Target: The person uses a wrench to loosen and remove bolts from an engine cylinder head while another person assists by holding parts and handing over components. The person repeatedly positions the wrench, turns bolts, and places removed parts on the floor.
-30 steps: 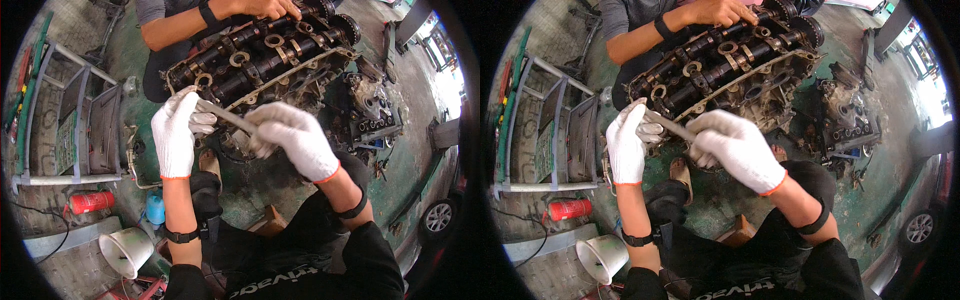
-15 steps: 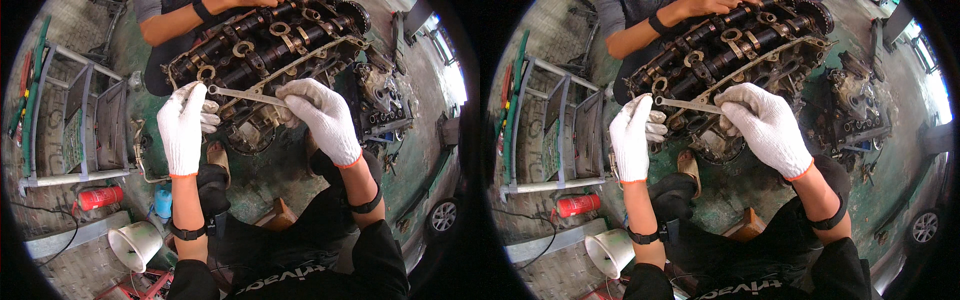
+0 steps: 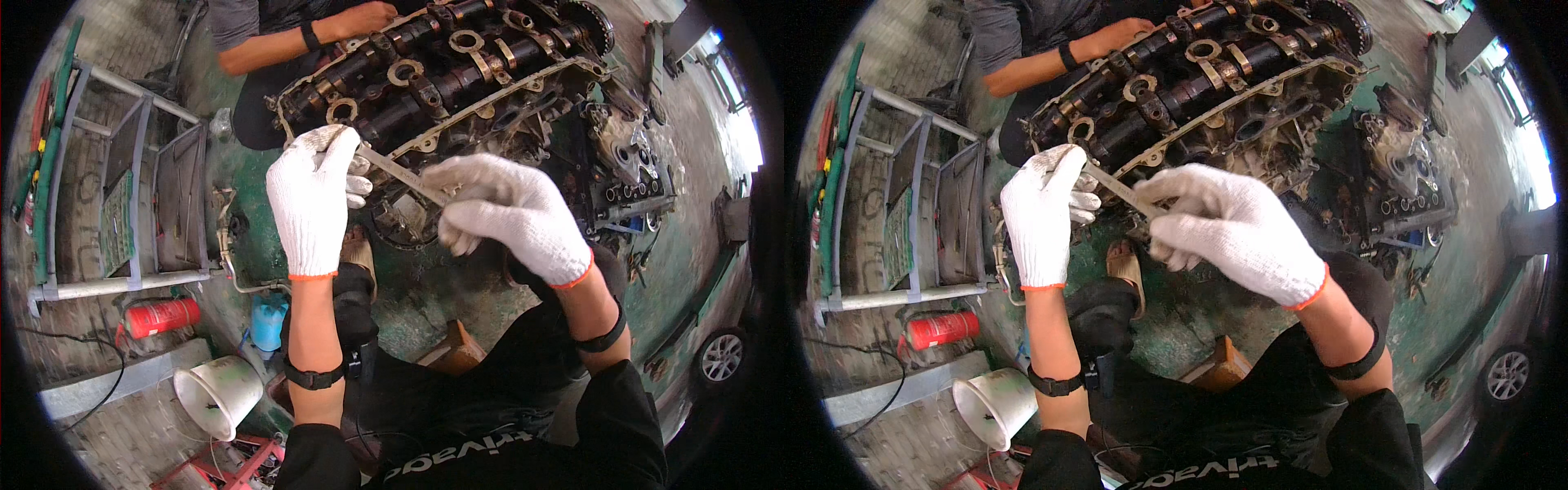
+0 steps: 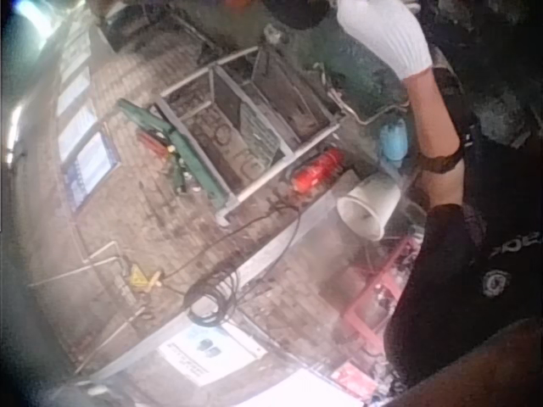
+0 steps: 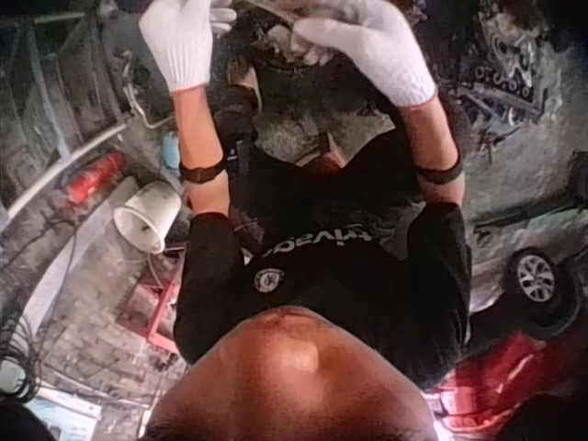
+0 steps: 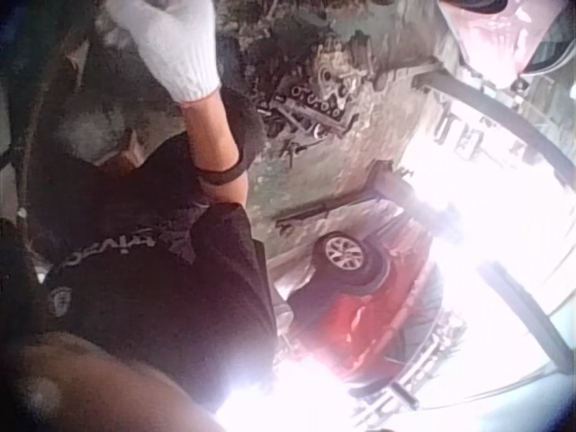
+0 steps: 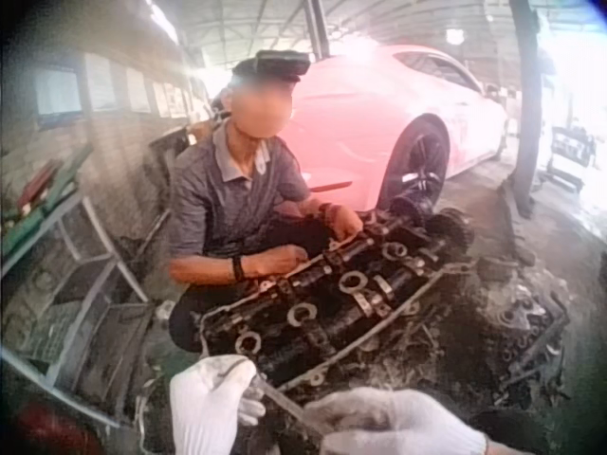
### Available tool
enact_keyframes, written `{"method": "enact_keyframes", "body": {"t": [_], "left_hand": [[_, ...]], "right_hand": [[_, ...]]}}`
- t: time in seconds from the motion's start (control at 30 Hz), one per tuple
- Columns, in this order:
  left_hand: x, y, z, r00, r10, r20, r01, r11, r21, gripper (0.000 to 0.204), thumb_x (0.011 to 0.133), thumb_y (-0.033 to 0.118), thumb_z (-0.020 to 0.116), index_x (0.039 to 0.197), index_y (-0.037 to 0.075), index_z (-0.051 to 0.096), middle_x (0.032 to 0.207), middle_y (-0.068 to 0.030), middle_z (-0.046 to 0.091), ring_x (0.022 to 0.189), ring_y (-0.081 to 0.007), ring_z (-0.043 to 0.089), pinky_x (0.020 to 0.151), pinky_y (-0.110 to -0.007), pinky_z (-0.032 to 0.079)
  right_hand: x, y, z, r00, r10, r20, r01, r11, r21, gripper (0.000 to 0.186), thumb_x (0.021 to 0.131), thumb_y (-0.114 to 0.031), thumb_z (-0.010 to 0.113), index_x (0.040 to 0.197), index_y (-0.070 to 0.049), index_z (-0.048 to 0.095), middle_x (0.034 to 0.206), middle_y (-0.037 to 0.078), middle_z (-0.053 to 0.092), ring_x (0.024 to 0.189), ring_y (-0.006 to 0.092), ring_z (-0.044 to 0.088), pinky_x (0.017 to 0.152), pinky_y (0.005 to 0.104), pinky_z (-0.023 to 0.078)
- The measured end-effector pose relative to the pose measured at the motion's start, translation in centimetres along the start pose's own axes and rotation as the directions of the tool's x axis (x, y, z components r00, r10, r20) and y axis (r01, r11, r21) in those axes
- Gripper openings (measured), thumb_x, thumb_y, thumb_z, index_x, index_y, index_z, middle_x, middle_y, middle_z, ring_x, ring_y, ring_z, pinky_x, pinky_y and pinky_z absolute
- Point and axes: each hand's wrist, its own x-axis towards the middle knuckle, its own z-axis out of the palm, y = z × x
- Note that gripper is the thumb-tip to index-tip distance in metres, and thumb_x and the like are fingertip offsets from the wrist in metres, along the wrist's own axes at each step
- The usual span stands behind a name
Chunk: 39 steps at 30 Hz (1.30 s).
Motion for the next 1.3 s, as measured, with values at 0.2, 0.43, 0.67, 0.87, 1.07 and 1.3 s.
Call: {"method": "enact_keyframes", "body": {"t": [0.2, 0.43, 0.67, 0.87, 1.07, 1.3], "left_hand": [[0.4, -0.2, -0.3, 0.998, 0.062, 0.031, -0.064, 0.996, 0.067, 0.026, 0.095, 0.019, 0.071, 0.109, -0.003, 0.071, 0.080, -0.0078, 0.072, 0.059, -0.0123, 0.066, 0.051, -0.025, 0.051], [0.4, -0.1, -1.1, 0.991, -0.085, 0.108, 0.102, 0.980, -0.170, 0.029, 0.095, 0.016, 0.070, 0.119, 0.000, 0.068, 0.081, -0.0074, 0.071, 0.061, -0.0120, 0.066, 0.053, -0.025, 0.050], [-0.1, -0.2, -2.7, 0.992, 0.003, 0.128, 0.048, 0.917, -0.396, 0.028, 0.099, 0.015, 0.064, 0.123, 0.000, 0.067, 0.084, -0.0093, 0.072, 0.061, -0.0133, 0.066, 0.053, -0.024, 0.051], [0.1, -0.3, -2.7, 0.966, -0.137, 0.220, 0.221, 0.875, -0.429, 0.031, 0.097, 0.012, 0.066, 0.124, -0.002, 0.065, 0.085, -0.0124, 0.071, 0.063, -0.0175, 0.069, 0.051, -0.025, 0.052], [-0.6, -0.8, -0.8, 0.997, -0.023, 0.074, 0.035, 0.984, -0.175, 0.032, 0.096, 0.014, 0.068, 0.122, -0.003, 0.067, 0.087, -0.0117, 0.073, 0.065, -0.0183, 0.070, 0.055, -0.028, 0.056], [-0.3, -0.6, -0.5, 0.999, -0.041, 0.027, 0.045, 0.982, -0.181, 0.032, 0.095, 0.015, 0.071, 0.119, -0.005, 0.067, 0.087, -0.0146, 0.074, 0.062, -0.0182, 0.070, 0.052, -0.027, 0.055]], "right_hand": [[1.1, 3.3, 5.6, 0.922, -0.196, 0.334, 0.267, 0.946, -0.183, 0.029, 0.097, -0.006, 0.063, 0.125, 0.001, 0.065, 0.103, 0.012, 0.076, 0.091, 0.0184, 0.073, 0.084, 0.0310, 0.058], [1.9, 4.8, 8.4, 0.852, -0.351, 0.389, 0.474, 0.833, -0.286, 0.024, 0.097, -0.015, 0.065, 0.116, 0.000, 0.066, 0.095, 0.019, 0.073, 0.087, 0.0367, 0.072, 0.076, 0.0384, 0.057], [0.7, 1.2, 4.0, 0.803, -0.341, 0.489, 0.506, 0.824, -0.256, 0.035, 0.094, -0.007, 0.067, 0.127, 0.001, 0.065, 0.091, 0.010, 0.076, 0.078, 0.0197, 0.074, 0.074, 0.0315, 0.059], [0.9, 0.1, 0.2, 0.950, -0.225, -0.217, 0.227, 0.974, -0.019, 0.035, 0.101, -0.009, 0.056, 0.130, 0.010, 0.058, 0.081, 0.007, 0.068, 0.067, 0.0132, 0.062, 0.064, 0.0265, 0.051], [2.1, 1.3, -1.7, 0.955, -0.171, -0.243, 0.192, 0.979, 0.068, 0.027, 0.104, -0.014, 0.057, 0.123, 0.005, 0.063, 0.081, 0.006, 0.070, 0.067, 0.0091, 0.063, 0.063, 0.0231, 0.051], [2.0, 0.9, -1.6, 0.944, -0.195, -0.265, 0.236, 0.963, 0.132, 0.027, 0.103, -0.013, 0.057, 0.123, 0.005, 0.064, 0.083, 0.008, 0.072, 0.068, 0.0110, 0.065, 0.063, 0.0236, 0.052]]}}
